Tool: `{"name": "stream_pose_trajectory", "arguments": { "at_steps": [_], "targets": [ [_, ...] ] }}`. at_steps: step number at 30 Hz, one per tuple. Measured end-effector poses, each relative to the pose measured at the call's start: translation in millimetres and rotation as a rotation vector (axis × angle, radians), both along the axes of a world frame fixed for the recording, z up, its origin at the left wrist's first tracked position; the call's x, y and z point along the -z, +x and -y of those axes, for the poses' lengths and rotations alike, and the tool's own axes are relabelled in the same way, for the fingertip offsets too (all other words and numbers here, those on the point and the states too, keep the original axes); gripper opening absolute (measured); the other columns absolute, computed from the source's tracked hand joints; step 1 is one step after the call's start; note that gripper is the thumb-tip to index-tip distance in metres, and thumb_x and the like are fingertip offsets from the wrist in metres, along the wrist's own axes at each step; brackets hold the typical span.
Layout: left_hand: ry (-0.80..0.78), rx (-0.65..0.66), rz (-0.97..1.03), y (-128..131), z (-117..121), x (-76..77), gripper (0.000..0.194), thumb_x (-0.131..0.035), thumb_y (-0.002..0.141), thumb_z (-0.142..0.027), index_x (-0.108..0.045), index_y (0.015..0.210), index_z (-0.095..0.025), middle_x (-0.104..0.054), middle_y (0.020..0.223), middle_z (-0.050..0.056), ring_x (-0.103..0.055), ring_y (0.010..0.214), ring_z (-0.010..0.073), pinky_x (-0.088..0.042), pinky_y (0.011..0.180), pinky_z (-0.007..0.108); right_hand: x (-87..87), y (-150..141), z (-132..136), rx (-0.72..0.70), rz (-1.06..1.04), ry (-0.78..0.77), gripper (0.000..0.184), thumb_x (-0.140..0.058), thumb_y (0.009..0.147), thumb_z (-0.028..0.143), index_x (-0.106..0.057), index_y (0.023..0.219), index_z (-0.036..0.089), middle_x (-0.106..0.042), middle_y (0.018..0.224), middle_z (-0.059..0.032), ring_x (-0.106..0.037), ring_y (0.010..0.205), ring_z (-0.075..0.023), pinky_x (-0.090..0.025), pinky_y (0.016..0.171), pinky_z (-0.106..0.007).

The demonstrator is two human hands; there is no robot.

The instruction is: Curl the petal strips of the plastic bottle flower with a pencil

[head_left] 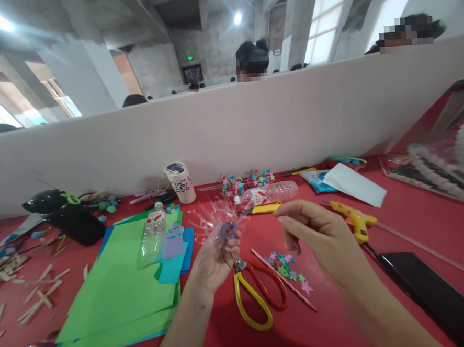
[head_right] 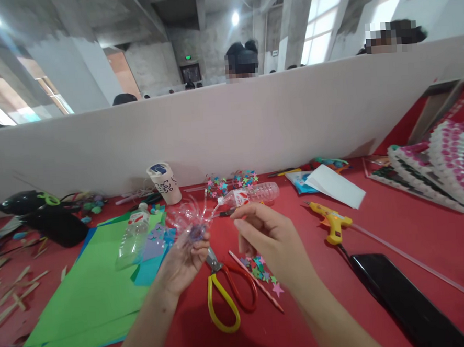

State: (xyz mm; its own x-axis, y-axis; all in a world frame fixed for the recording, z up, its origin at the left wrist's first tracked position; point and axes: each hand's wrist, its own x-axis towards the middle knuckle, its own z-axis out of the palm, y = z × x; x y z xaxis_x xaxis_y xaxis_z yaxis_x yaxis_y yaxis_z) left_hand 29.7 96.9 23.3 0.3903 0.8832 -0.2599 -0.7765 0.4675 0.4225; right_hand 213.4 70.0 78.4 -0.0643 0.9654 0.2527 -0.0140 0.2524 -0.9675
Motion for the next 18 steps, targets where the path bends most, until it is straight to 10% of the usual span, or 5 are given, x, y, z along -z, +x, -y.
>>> {"name": "stream_pose_trajectory", "arguments": {
  "at_steps": [18],
  "targets": [
    [-0.031, -0.136, -0.107, 3, 6, -8.7, 0.018, -0.043, 0.081, -0.013, -0.06, 0.077, -0.007, -0.064, 0.079, 0.012, -0.061, 0.068, 0.0139, -0.052, 0.063, 0.021, 31.4, -14, -35, -0.226, 0.031, -0.193, 0.016, -0.056, 0.07, 0.027, -0.053, 0.08, 0.016, -0.051, 0.046, 0.0065, -0.047, 0.039, -0.0077, -0.038, 0.04, -0.019]
  ]
}}
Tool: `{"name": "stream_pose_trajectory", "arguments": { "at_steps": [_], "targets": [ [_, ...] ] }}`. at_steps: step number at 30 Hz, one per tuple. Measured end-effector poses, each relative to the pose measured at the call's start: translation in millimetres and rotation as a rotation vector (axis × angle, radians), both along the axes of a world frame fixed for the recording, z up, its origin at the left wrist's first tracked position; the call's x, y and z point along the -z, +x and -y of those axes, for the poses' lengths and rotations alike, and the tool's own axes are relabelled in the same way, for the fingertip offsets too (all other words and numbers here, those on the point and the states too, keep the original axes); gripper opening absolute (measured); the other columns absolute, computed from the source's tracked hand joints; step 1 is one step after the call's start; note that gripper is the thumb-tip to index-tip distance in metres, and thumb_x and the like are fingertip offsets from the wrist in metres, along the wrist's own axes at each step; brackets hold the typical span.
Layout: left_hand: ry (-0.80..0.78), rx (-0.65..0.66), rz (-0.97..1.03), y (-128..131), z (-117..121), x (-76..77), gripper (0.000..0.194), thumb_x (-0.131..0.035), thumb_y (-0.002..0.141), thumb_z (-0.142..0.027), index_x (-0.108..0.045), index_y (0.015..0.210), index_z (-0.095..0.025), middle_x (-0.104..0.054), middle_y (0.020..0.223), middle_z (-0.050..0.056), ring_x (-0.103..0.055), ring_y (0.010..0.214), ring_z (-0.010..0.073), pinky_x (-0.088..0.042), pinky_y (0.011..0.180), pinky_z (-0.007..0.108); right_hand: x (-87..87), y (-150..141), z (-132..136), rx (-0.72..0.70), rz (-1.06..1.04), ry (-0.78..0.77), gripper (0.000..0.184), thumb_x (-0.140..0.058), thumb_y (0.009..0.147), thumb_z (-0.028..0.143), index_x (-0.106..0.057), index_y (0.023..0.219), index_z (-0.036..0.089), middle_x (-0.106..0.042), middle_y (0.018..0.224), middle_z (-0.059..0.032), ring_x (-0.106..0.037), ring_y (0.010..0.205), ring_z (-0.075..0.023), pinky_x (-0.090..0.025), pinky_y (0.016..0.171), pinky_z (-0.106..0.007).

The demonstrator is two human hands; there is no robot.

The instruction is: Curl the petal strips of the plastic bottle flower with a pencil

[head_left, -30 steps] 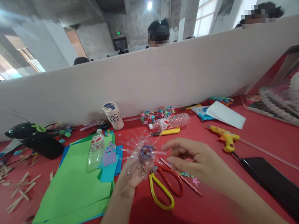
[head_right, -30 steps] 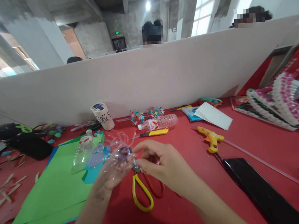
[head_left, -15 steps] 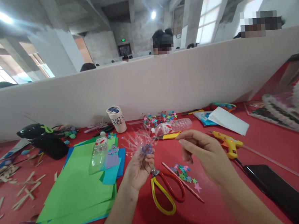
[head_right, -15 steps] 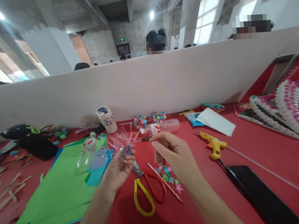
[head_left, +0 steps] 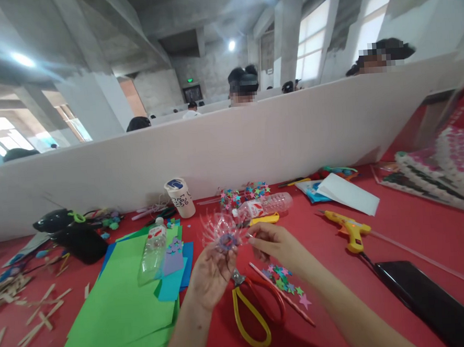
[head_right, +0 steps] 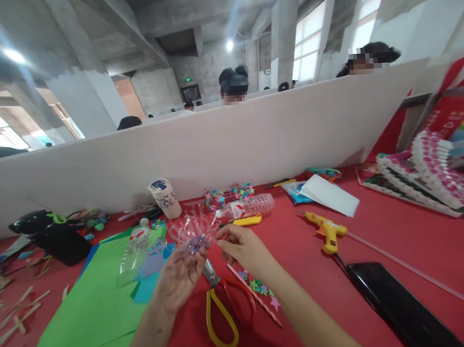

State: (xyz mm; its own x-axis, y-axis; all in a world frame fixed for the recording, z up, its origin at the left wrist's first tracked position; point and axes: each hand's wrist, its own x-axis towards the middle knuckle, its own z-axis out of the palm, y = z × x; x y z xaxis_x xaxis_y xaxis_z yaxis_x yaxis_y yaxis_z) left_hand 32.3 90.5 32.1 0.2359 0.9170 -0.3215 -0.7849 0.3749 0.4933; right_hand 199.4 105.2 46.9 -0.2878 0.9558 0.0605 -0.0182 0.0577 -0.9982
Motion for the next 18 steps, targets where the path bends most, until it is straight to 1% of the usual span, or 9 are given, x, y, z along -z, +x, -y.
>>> {"name": "stream_pose_trajectory", "arguments": {
  "at_steps": [2, 6, 9, 13, 16, 18],
  "targets": [
    [0.012, 0.004, -0.001, 0, 1, -2.4, 0.02, -0.041, 0.081, -0.011, -0.059, 0.075, -0.008, -0.065, 0.077, 0.011, -0.061, 0.067, 0.0135, -0.052, 0.061, 0.02, -2.6, 3, 1, -0.001, -0.014, 0.01, 0.015, -0.056, 0.07, 0.027, -0.053, 0.079, 0.016, -0.052, 0.046, 0.0064, -0.046, 0.039, -0.0075, -0.039, 0.04, -0.02],
    [0.01, 0.071, 0.047, 2, 1, -6.2, 0.026, -0.035, 0.084, -0.014, -0.059, 0.081, -0.006, -0.063, 0.077, 0.012, -0.057, 0.059, 0.0087, -0.049, 0.054, 0.015, -11.6, 11, 2, 0.031, -0.054, 0.027, 0.014, -0.056, 0.07, 0.028, -0.052, 0.078, 0.016, -0.05, 0.046, 0.0066, -0.046, 0.04, -0.0076, -0.038, 0.041, -0.02],
    [-0.001, 0.103, 0.078, 5, 0, -7.6, 0.028, -0.033, 0.086, -0.016, -0.058, 0.083, -0.005, -0.061, 0.077, 0.012, -0.055, 0.058, 0.0067, -0.049, 0.054, 0.013, -20.1, 18, 4, 0.075, -0.094, 0.045, 0.013, -0.055, 0.072, 0.028, -0.052, 0.076, 0.016, -0.051, 0.049, 0.0057, -0.046, 0.043, -0.0072, -0.038, 0.044, -0.02],
    [-0.027, 0.147, 0.087, 9, 0, -7.6, 0.029, -0.033, 0.087, -0.02, -0.058, 0.083, -0.005, -0.059, 0.076, 0.012, -0.054, 0.057, 0.0062, -0.049, 0.053, 0.013, -31.7, 27, 11, 0.16, -0.186, 0.102, 0.011, -0.056, 0.074, 0.027, -0.052, 0.075, 0.017, -0.053, 0.052, 0.004, -0.046, 0.045, -0.0074, -0.039, 0.046, -0.021],
    [-0.04, 0.16, 0.077, 9, -1, -5.6, 0.031, -0.032, 0.087, -0.02, -0.058, 0.083, -0.004, -0.059, 0.075, 0.012, -0.054, 0.056, 0.006, -0.048, 0.052, 0.012, -38.5, 29, 20, 0.149, -0.213, 0.119, 0.008, -0.055, 0.076, 0.026, -0.053, 0.078, 0.018, -0.054, 0.05, 0.0042, -0.046, 0.042, -0.0077, -0.038, 0.043, -0.02],
    [-0.04, 0.174, 0.072, 8, -1, -3.7, 0.032, -0.031, 0.087, -0.02, -0.058, 0.082, -0.004, -0.059, 0.075, 0.012, -0.053, 0.056, 0.0058, -0.048, 0.051, 0.012, -41.6, 29, 26, 0.125, -0.178, 0.126, 0.006, -0.053, 0.077, 0.025, -0.053, 0.078, 0.019, -0.052, 0.047, 0.0051, -0.045, 0.04, -0.0078, -0.038, 0.041, -0.02]
  ]
}}
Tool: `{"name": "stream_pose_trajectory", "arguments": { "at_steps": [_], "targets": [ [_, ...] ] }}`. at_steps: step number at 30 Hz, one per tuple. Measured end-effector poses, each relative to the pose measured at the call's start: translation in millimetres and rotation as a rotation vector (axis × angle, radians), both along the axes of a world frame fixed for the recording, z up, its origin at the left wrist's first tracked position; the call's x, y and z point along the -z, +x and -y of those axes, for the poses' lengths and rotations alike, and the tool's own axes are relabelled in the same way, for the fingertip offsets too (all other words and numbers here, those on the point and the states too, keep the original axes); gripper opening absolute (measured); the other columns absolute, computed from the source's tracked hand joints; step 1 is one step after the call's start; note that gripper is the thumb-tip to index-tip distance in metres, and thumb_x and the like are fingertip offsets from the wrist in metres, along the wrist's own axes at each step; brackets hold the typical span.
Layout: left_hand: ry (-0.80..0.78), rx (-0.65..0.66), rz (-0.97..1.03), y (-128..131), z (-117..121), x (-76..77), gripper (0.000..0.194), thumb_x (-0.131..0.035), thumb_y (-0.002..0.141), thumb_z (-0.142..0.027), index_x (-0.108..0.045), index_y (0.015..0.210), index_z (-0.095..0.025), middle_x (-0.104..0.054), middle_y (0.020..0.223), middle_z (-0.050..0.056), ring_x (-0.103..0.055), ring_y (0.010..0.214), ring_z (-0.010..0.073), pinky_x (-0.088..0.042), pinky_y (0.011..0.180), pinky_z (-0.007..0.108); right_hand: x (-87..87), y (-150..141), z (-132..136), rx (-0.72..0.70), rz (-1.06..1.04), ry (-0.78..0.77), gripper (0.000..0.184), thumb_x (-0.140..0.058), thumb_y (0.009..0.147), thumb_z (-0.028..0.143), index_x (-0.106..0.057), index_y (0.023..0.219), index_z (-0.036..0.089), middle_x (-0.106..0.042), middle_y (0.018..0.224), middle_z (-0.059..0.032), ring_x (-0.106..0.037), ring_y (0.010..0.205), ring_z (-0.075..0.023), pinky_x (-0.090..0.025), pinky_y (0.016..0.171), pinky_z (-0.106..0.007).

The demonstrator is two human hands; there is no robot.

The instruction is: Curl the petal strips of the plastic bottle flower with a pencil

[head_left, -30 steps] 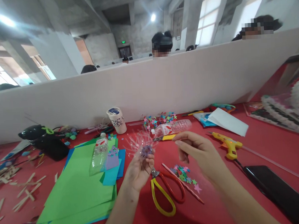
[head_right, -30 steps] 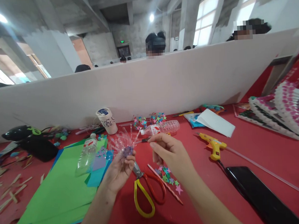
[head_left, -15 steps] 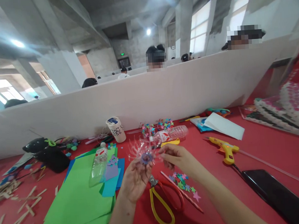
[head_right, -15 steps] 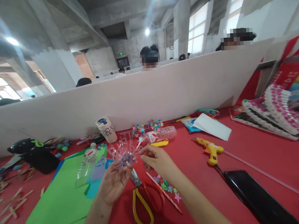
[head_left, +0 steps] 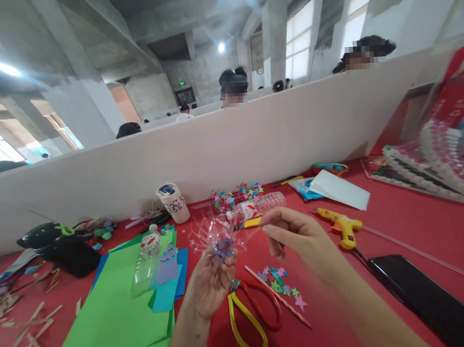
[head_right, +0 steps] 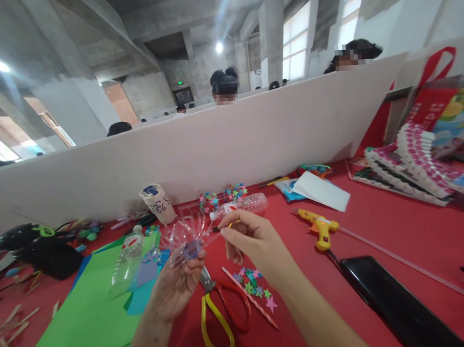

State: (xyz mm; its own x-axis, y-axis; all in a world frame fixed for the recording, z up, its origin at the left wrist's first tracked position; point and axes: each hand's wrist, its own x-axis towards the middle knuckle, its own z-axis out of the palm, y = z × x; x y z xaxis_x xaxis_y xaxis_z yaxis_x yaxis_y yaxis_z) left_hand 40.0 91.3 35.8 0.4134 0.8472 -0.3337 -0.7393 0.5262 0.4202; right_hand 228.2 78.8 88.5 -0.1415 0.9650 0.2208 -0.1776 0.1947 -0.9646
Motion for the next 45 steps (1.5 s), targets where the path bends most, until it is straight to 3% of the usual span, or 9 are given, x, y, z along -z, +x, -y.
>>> {"name": "stream_pose_trajectory", "arguments": {
  "at_steps": [3, 8, 17, 22, 27, 29, 34, 41, 45],
  "targets": [
    [0.032, 0.013, -0.001, -2, 0, 2.3, 0.032, -0.032, 0.087, -0.021, -0.059, 0.081, -0.005, -0.058, 0.075, 0.012, -0.052, 0.056, 0.0057, -0.048, 0.051, 0.013, -2.5, -3, 9, 0.036, 0.149, 0.082, 0.006, -0.05, 0.078, 0.023, -0.055, 0.081, 0.02, -0.049, 0.048, 0.0057, -0.046, 0.042, -0.0086, -0.038, 0.042, -0.02],
    [0.074, 0.029, -0.026, -4, 0, 4.5, 0.028, -0.034, 0.085, -0.017, -0.059, 0.081, -0.005, -0.056, 0.074, 0.01, -0.051, 0.055, 0.0048, -0.045, 0.049, 0.011, -1.4, -7, 15, 0.044, 0.518, 0.297, 0.02, -0.046, 0.08, 0.016, -0.059, 0.094, 0.024, -0.048, 0.051, 0.0058, -0.043, 0.042, -0.0081, -0.033, 0.042, -0.019],
    [0.075, 0.076, -0.06, -3, -4, 6.3, 0.029, -0.034, 0.086, -0.02, -0.058, 0.079, -0.007, -0.054, 0.07, 0.007, -0.048, 0.052, 0.0035, -0.043, 0.047, 0.01, 0.2, -10, 13, 0.096, 0.679, 0.376, 0.023, -0.047, 0.081, 0.017, -0.06, 0.098, 0.023, -0.049, 0.052, 0.0049, -0.039, 0.042, -0.0082, -0.031, 0.043, -0.019],
    [0.086, 0.082, -0.036, -4, -3, 4.4, 0.033, -0.032, 0.087, -0.023, -0.058, 0.075, -0.007, -0.051, 0.068, 0.006, -0.044, 0.05, 0.003, -0.041, 0.044, 0.01, -2.7, -10, 19, 0.055, 0.568, 0.281, 0.021, -0.047, 0.081, 0.019, -0.059, 0.097, 0.024, -0.049, 0.049, 0.0054, -0.044, 0.04, -0.0087, -0.032, 0.04, -0.019],
    [0.092, 0.068, -0.009, -4, -3, -0.6, 0.03, -0.032, 0.086, -0.019, -0.055, 0.07, -0.01, -0.047, 0.065, 0.004, -0.04, 0.047, 0.0021, -0.036, 0.04, 0.009, 4.2, -8, 8, 0.108, 0.145, 0.115, 0.01, -0.048, 0.081, 0.023, -0.058, 0.086, 0.021, -0.049, 0.045, 0.0059, -0.045, 0.039, -0.0083, -0.037, 0.04, -0.018],
    [0.101, 0.063, 0.006, -4, -3, -2.2, 0.028, -0.033, 0.085, -0.019, -0.056, 0.072, -0.009, -0.046, 0.064, 0.003, -0.039, 0.046, 0.002, -0.035, 0.039, 0.009, 9.7, -8, -1, 0.051, 0.028, 0.053, 0.009, -0.051, 0.08, 0.023, -0.058, 0.084, 0.02, -0.05, 0.048, 0.0054, -0.045, 0.04, -0.0081, -0.038, 0.041, -0.019],
    [0.142, 0.055, 0.036, -6, -3, -3.0, 0.027, -0.035, 0.085, -0.019, -0.057, 0.075, -0.007, -0.046, 0.064, 0.003, -0.039, 0.046, 0.0016, -0.034, 0.04, 0.009, 17.2, -12, -9, -0.17, 0.052, -0.046, 0.016, -0.057, 0.075, 0.022, -0.06, 0.09, 0.018, -0.053, 0.053, 0.004, -0.049, 0.046, -0.008, -0.04, 0.046, -0.02],
    [0.161, 0.08, 0.005, -4, -6, 0.0, 0.021, -0.038, 0.082, -0.016, -0.055, 0.07, -0.01, -0.045, 0.062, 0.002, -0.037, 0.044, 0.0017, -0.031, 0.039, 0.01, 14.2, -20, -1, -0.131, 0.083, -0.064, 0.01, -0.059, 0.074, 0.025, -0.062, 0.08, 0.018, -0.054, 0.053, 0.0034, -0.051, 0.047, -0.0083, -0.042, 0.046, -0.02],
    [0.187, 0.088, -0.038, -3, -6, 1.1, 0.018, -0.039, 0.08, -0.013, -0.055, 0.071, -0.01, -0.045, 0.06, 0.001, -0.036, 0.043, 0.0014, -0.029, 0.039, 0.01, 13.9, -18, -2, -0.222, 0.001, -0.079, 0.009, -0.061, 0.072, 0.023, -0.062, 0.079, 0.018, -0.056, 0.056, 0.0026, -0.052, 0.048, -0.0086, -0.044, 0.047, -0.021]
  ]
}}
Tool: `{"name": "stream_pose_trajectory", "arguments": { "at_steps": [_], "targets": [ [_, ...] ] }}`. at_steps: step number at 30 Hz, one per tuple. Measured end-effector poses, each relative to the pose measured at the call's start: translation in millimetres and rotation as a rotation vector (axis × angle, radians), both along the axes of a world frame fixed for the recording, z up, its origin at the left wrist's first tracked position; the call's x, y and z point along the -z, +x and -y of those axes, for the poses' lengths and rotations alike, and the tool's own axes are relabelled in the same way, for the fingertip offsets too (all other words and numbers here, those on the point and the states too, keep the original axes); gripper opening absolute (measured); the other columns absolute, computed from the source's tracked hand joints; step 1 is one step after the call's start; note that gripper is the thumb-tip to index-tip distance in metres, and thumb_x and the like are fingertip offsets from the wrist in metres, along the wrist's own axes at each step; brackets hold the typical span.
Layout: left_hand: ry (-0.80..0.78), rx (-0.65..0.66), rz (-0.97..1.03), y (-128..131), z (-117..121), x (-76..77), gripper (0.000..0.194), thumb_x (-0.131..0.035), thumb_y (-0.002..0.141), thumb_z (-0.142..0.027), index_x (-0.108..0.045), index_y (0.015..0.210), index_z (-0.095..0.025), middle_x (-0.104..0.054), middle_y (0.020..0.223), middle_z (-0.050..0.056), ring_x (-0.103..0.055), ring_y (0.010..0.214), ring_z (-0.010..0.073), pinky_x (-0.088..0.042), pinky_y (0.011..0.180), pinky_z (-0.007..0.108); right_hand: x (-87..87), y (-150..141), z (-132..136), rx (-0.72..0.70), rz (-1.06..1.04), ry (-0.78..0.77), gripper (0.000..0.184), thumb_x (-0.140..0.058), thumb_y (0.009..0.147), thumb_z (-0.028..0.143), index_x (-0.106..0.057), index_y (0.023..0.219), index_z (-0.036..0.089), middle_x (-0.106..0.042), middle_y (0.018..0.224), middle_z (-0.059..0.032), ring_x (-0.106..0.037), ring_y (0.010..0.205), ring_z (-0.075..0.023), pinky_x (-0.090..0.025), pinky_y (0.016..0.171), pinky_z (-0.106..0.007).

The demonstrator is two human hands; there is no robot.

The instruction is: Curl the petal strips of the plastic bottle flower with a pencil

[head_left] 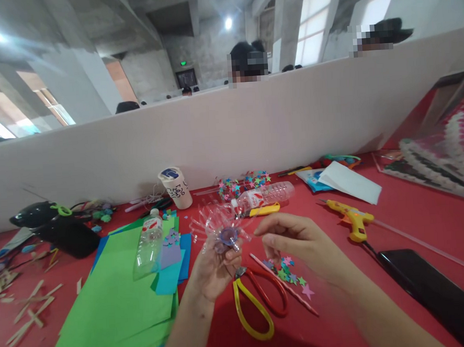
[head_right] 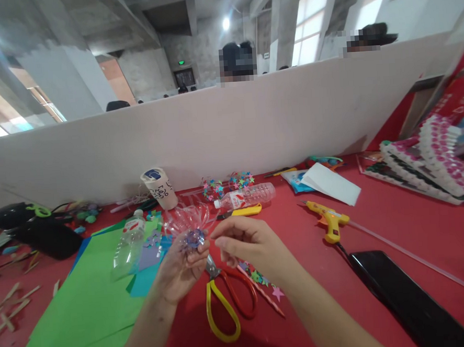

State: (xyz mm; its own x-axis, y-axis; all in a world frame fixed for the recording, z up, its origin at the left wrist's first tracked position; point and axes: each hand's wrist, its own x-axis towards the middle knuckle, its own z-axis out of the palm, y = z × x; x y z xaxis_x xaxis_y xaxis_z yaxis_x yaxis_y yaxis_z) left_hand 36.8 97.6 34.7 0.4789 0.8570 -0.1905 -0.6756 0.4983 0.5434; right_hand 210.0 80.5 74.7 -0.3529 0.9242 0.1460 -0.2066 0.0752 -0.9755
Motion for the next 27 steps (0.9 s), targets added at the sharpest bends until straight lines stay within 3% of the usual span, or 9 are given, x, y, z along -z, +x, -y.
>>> {"name": "stream_pose_trajectory", "arguments": {
  "at_steps": [4, 15, 23, 27],
  "targets": [
    [-0.014, 0.01, 0.029, -0.7, 0.6, 1.2, 0.024, -0.037, 0.083, -0.02, -0.055, 0.07, -0.01, -0.045, 0.059, 0.001, -0.035, 0.043, 0.0018, -0.029, 0.039, 0.01, 1.6, 2.2, -2.1, -0.117, -0.076, -0.019, 0.014, -0.063, 0.071, 0.019, -0.061, 0.085, 0.02, -0.06, 0.065, 0.0019, -0.056, 0.055, -0.0092, -0.047, 0.054, -0.022],
    [0.042, -0.001, -0.027, -0.3, 0.8, 5.3, 0.022, -0.039, 0.083, -0.019, -0.057, 0.072, -0.01, -0.047, 0.057, 0.001, -0.036, 0.042, 0.0026, -0.032, 0.04, 0.012, 2.5, -0.1, -0.1, -0.069, -0.096, -0.05, 0.005, -0.059, 0.076, 0.02, -0.062, 0.078, 0.017, -0.06, 0.058, 0.0012, -0.056, 0.053, -0.0082, -0.046, 0.051, -0.019],
    [-0.019, -0.015, -0.112, -0.2, 1.9, 8.7, 0.027, -0.04, 0.084, -0.024, -0.061, 0.075, -0.009, -0.057, 0.058, 0.003, -0.043, 0.041, 0.0039, -0.04, 0.044, 0.015, -1.7, 0.6, 3.0, -0.033, -0.086, -0.136, 0.009, -0.062, 0.075, 0.024, -0.062, 0.071, 0.015, -0.059, 0.055, 0.0008, -0.053, 0.05, -0.0078, -0.044, 0.049, -0.019],
    [-0.078, -0.095, -0.167, -0.2, 1.5, 9.4, 0.022, -0.044, 0.082, -0.019, -0.062, 0.074, -0.01, -0.062, 0.062, 0.004, -0.054, 0.048, 0.0076, -0.042, 0.045, 0.016, -4.7, 1.1, 3.4, -0.022, -0.06, -0.146, 0.012, -0.064, 0.073, 0.024, -0.06, 0.067, 0.015, -0.058, 0.055, 0.0018, -0.051, 0.049, -0.0063, -0.042, 0.049, -0.018]
  ]
}}
